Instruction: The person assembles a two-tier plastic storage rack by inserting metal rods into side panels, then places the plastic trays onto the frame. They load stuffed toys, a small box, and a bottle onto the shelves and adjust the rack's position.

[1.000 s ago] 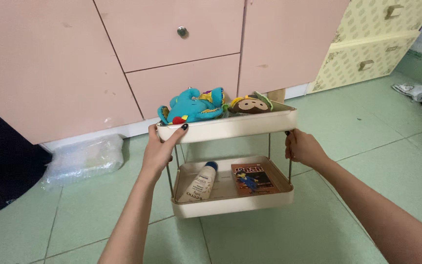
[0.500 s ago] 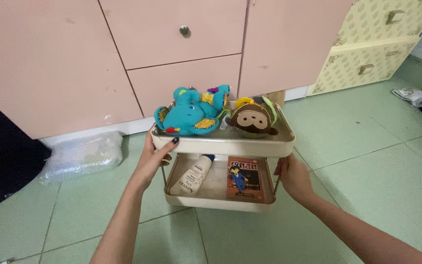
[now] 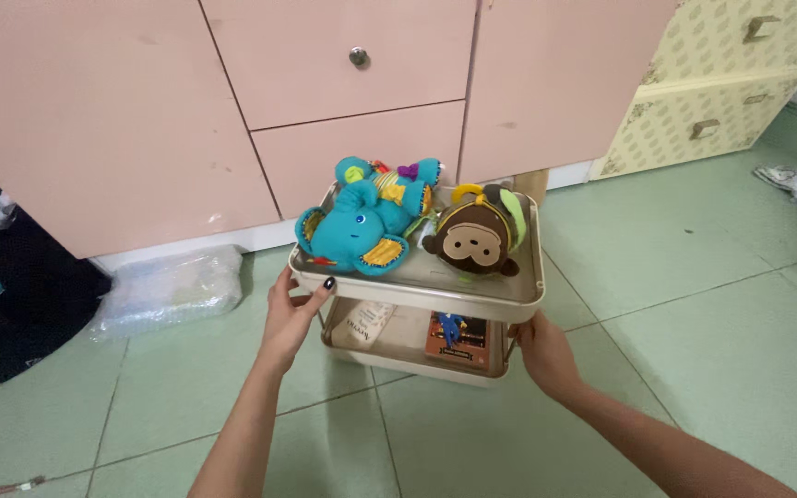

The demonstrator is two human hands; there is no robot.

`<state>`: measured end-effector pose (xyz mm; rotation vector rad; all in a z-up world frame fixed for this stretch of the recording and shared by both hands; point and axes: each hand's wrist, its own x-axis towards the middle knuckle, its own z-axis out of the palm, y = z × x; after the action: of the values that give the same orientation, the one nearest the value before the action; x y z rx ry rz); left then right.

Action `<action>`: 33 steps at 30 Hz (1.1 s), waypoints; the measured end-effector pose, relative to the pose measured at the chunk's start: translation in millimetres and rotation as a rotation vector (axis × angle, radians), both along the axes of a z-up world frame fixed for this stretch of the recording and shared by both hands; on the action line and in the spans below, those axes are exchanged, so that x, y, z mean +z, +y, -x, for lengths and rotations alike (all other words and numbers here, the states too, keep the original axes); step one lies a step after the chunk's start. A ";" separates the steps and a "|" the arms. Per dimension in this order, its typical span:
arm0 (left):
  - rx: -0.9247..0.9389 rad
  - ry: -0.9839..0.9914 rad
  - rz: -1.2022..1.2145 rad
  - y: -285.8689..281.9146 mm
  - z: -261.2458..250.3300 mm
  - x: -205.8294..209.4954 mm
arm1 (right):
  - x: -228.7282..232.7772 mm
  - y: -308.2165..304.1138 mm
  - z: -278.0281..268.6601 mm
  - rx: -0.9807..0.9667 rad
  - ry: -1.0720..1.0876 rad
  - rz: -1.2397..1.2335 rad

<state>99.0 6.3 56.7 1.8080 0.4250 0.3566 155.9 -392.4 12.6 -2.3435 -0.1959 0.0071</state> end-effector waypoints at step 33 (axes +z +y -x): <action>-0.071 0.061 -0.035 -54.7 -31.4 13.4 | 61.2 -9.6 -52.2 0.202 0.653 -0.696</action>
<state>130.4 -48.4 70.2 1.8667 0.3977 0.2613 208.1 -402.0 73.8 -1.5214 -0.0843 0.6822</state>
